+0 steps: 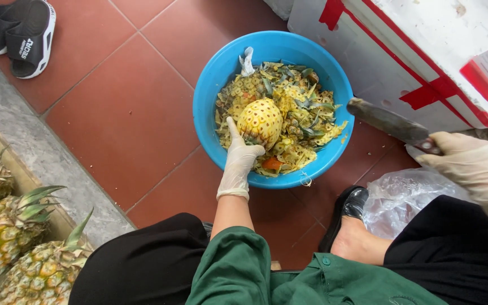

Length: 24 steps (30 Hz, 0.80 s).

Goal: Peeling the eyes out of a pineapple using a knife in a spiral pattern

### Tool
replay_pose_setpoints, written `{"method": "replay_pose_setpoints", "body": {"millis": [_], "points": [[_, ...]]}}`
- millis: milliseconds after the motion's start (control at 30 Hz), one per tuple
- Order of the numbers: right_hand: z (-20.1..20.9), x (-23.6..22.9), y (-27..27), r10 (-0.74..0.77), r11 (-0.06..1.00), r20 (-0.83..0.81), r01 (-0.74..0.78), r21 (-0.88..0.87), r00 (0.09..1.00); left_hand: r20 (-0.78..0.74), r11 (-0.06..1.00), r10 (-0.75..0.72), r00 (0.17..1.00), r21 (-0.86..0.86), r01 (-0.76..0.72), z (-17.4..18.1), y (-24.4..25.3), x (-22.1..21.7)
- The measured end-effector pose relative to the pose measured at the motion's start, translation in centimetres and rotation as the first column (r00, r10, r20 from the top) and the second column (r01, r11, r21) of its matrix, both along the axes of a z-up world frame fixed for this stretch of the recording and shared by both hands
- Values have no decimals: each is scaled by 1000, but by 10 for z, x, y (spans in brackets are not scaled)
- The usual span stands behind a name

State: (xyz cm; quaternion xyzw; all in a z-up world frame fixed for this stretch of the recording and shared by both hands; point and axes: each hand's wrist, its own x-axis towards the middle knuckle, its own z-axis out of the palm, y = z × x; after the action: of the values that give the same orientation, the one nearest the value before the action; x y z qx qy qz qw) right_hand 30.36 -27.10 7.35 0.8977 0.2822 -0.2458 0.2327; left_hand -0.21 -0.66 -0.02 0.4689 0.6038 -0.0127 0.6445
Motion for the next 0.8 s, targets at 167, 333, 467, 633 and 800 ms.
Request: {"method": "replay_pose_setpoints", "body": {"millis": [167, 333, 467, 633, 800], "points": [[-11, -48, 22, 148, 974, -78, -159, -160, 986, 144, 986, 166, 976, -8, -167, -14, -12, -10], [-13, -59, 20, -7, 996, -214, 25, 82, 977, 215, 937, 341, 915, -153, -313, 13, -33, -20], [-43, -52, 10, -239, 718, -533, 517, 466, 812, 344, 895, 441, 829, -237, -378, 20, -44, -23], [-32, -86, 20, -65, 377, -790, 748, 546, 610, 439, 881, 464, 769, -321, -348, 15, -64, -15], [-75, -106, 31, -232, 691, -523, 517, 505, 820, 319, 779, 571, 757, -501, -377, -12, -78, 2]]}}
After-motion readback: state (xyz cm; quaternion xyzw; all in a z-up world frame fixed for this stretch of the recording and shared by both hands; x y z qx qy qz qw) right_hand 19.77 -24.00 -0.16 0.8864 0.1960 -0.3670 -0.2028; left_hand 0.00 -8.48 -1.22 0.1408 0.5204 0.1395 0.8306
